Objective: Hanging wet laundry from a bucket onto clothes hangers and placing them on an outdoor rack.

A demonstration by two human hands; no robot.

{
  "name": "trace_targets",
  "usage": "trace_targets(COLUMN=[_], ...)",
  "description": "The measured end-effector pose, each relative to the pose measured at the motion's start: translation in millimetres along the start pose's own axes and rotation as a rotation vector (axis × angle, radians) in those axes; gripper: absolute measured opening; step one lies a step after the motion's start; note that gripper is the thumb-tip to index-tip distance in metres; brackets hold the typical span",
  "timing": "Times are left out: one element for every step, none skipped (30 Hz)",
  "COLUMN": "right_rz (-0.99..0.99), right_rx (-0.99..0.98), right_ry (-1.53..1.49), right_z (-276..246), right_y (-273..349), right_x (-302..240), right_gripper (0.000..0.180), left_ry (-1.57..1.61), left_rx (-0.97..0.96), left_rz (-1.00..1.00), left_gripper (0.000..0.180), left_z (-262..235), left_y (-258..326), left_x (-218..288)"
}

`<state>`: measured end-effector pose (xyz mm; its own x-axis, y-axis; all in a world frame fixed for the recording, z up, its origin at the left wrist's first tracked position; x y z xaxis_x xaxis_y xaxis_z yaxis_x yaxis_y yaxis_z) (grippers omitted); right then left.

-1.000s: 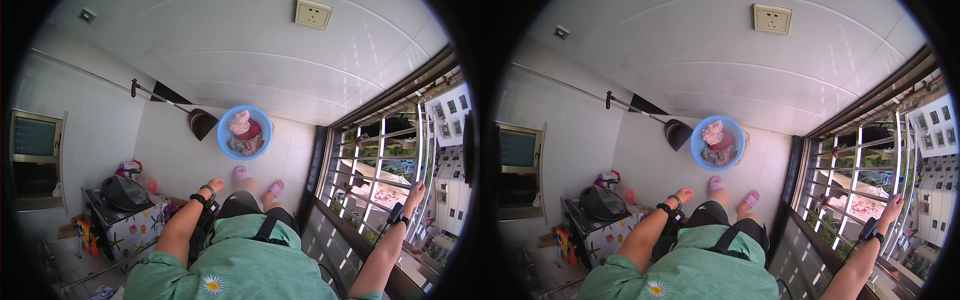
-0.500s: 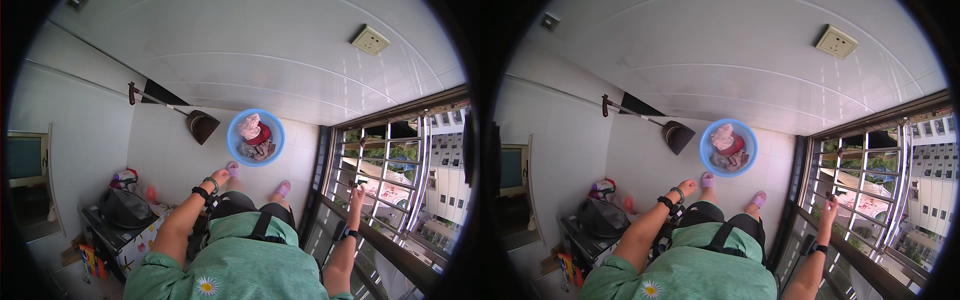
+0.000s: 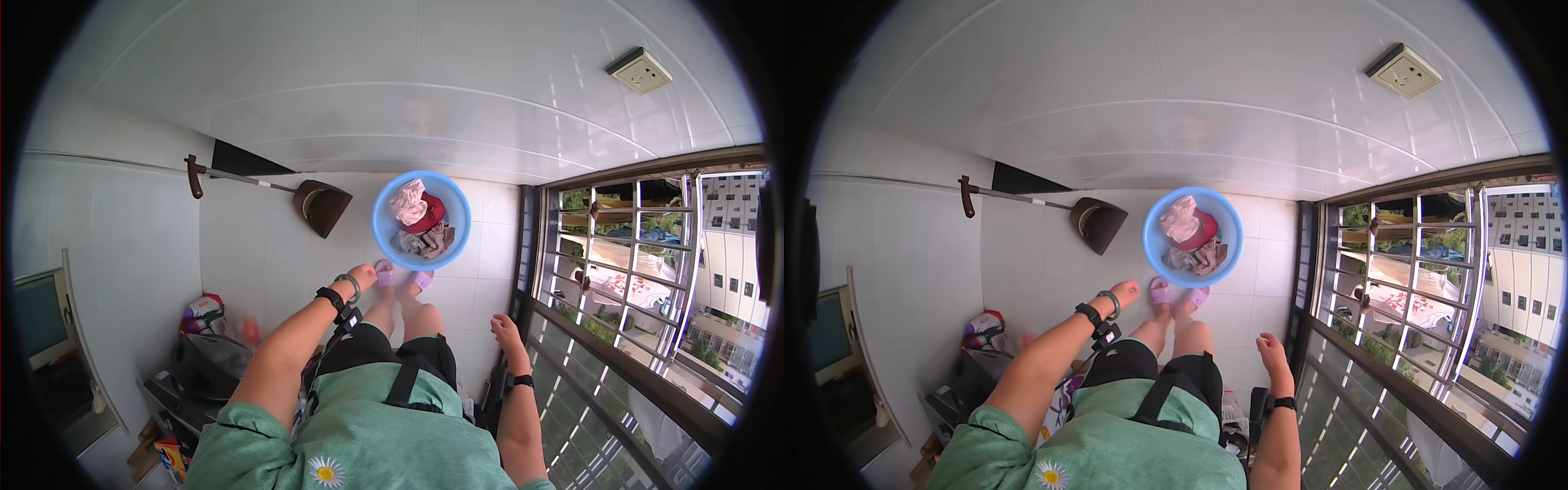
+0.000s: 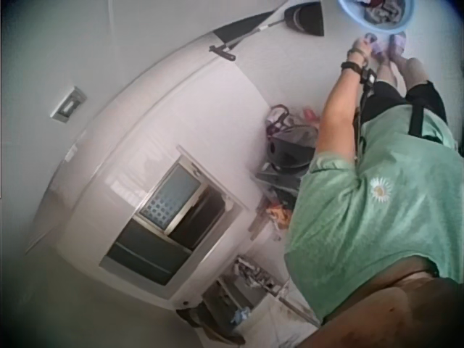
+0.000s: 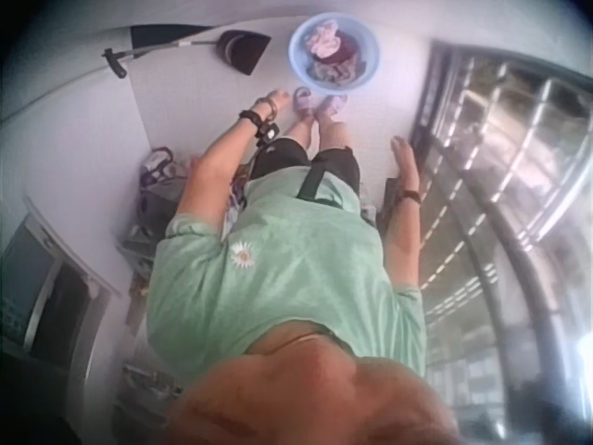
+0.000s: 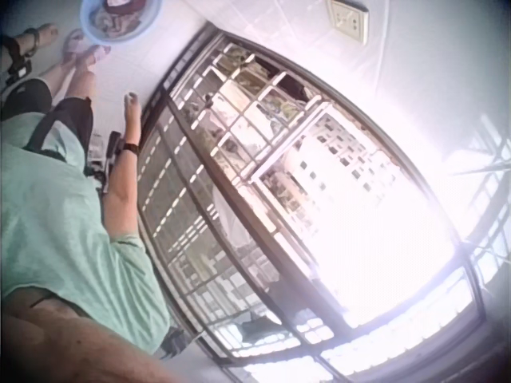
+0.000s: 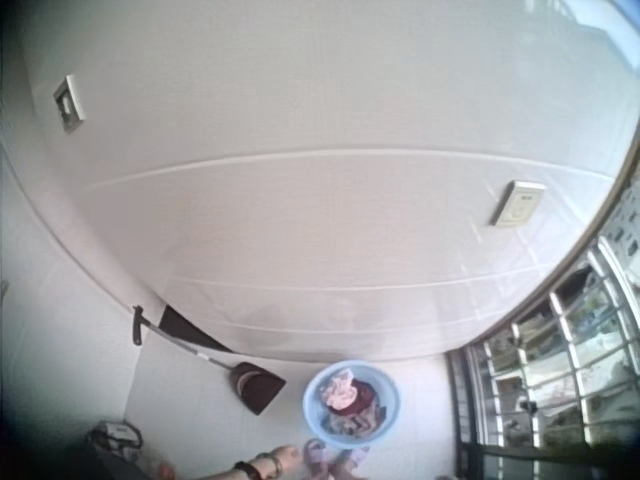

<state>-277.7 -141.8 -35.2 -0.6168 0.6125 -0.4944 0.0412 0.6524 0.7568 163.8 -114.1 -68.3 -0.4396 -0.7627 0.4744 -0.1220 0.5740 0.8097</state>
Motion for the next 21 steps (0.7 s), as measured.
trace_targets(right_rz=[-0.024, -0.053, -0.061, -0.070, -0.079, -0.115, -0.106, -0.151, -0.203, -0.235, -0.265, -0.258, -0.282, -0.303, -0.280, -0.307, -0.332, -0.330, -0.343, -0.358, -0.339], right_rx=[0.020, 0.030, 0.028, 0.001, -0.026, -0.051, -0.046, -0.030, -0.023, -0.023, -0.020, -0.027, -0.041, -0.053, -0.042, -0.080, -0.116, -0.125, -0.136, -0.147, -0.145], right_ry=[0.050, 0.063, 0.056, 0.081, 0.106, 0.121, 0.116, 0.115, 0.114, 0.091, 0.068, 0.059, 0.062, 0.065, 0.059, 0.080, 0.100, 0.085, 0.103, 0.119, 0.110], right_z=[3.3, 8.0, 13.0, 21.5, 29.5, 33.4, 37.7, 42.7, 50.8, 60.6, 69.8, 80.5, 86.7, 93.6, 100.0, 109.9, 118.3, 133.8, 146.7, 159.7, 168.2], right_y=[-9.6, -17.4, -27.8, -35.4, -44.1, -48.8, -58.6, -67.6, -76.8, -84.6, -91.4, -96.6, -101.0, -104.6, -109.2, -114.9, -120.3, -125.5, -132.3, -139.0, -144.9], right_x=[-3.2, -5.6, -14.2, -24.7, -35.8, -47.7, -55.0, -62.1, -71.1, -83.4, -94.7, -106.2, -112.7, -118.4, -118.2, -120.9, -122.6, -128.4, -131.1, -134.5, -132.8], right_gripper=[0.038, 0.038, 0.038, 0.038, 0.038, 0.037, 0.037, 0.037, 0.037, 0.037, 0.036, 0.036, 0.036, 0.035, 0.035, 0.036, 0.036, 0.036, 0.036, 0.036, 0.036], left_ry=[-0.045, -0.090, -0.095, -0.087, -0.079, -0.089, -0.071, -0.053, -0.059, -0.088, -0.118, -0.128, -0.137, -0.145, -0.154, -0.160, -0.171, -0.165, -0.159, -0.171, -0.163], left_rx=[0.004, 0.009, 0.019, 0.015, 0.010, 0.004, -0.006, -0.018, -0.020, -0.004, 0.009, -0.015, -0.031, -0.023, -0.022, -0.072, -0.087, -0.084, -0.087, -0.088, -0.094], left_rz=[0.002, 0.002, 0.004, 0.017, 0.030, 0.024, 0.042, 0.060, 0.056, 0.058, 0.060, 0.051, 0.048, 0.047, 0.052, 0.038, 0.038, 0.039, 0.045, 0.038, 0.057], left_gripper=[0.027, 0.027, 0.027, 0.027, 0.027, 0.027, 0.028, 0.029, 0.029, 0.030, 0.031, 0.030, 0.030, 0.028, 0.027, 0.025, 0.025, 0.028, 0.032, 0.032, 0.031], left_z=[4.8, 10.6, 14.3, 18.8, 22.5, 29.2, 37.7, 45.1, 50.0, 53.6, 57.2, 59.4, 65.2, 71.1, 77.3, 80.4, 84.4, 84.6, 85.3, 83.8, 84.5], left_y=[-1.8, -3.4, -6.5, -6.6, -7.9, -7.4, -7.0, -7.5, -9.3, -11.9, -15.7, -20.7, -23.6, -25.9, -29.4, -36.4, -43.6, -51.0, -58.6, -66.7, -71.9], left_x=[7.1, 14.6, 20.2, 21.8, 23.8, 27.4, 36.5, 45.1, 45.8, 42.8, 40.1, 35.9, 34.6, 32.5, 33.3, 30.3, 27.5, 12.2, 2.3, -8.2, -10.5])
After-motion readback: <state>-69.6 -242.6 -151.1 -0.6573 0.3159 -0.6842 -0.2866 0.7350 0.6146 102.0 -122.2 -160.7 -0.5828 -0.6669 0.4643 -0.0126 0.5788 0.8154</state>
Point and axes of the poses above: each hand's wrist, its own y-axis away from the middle knuckle, its own z-axis out of the palm, x = y × z, the point moved 1 cm from there along -y, towards the middle knuckle, and after that the axes turned 4 degrees about x, right-handed, at the moved point
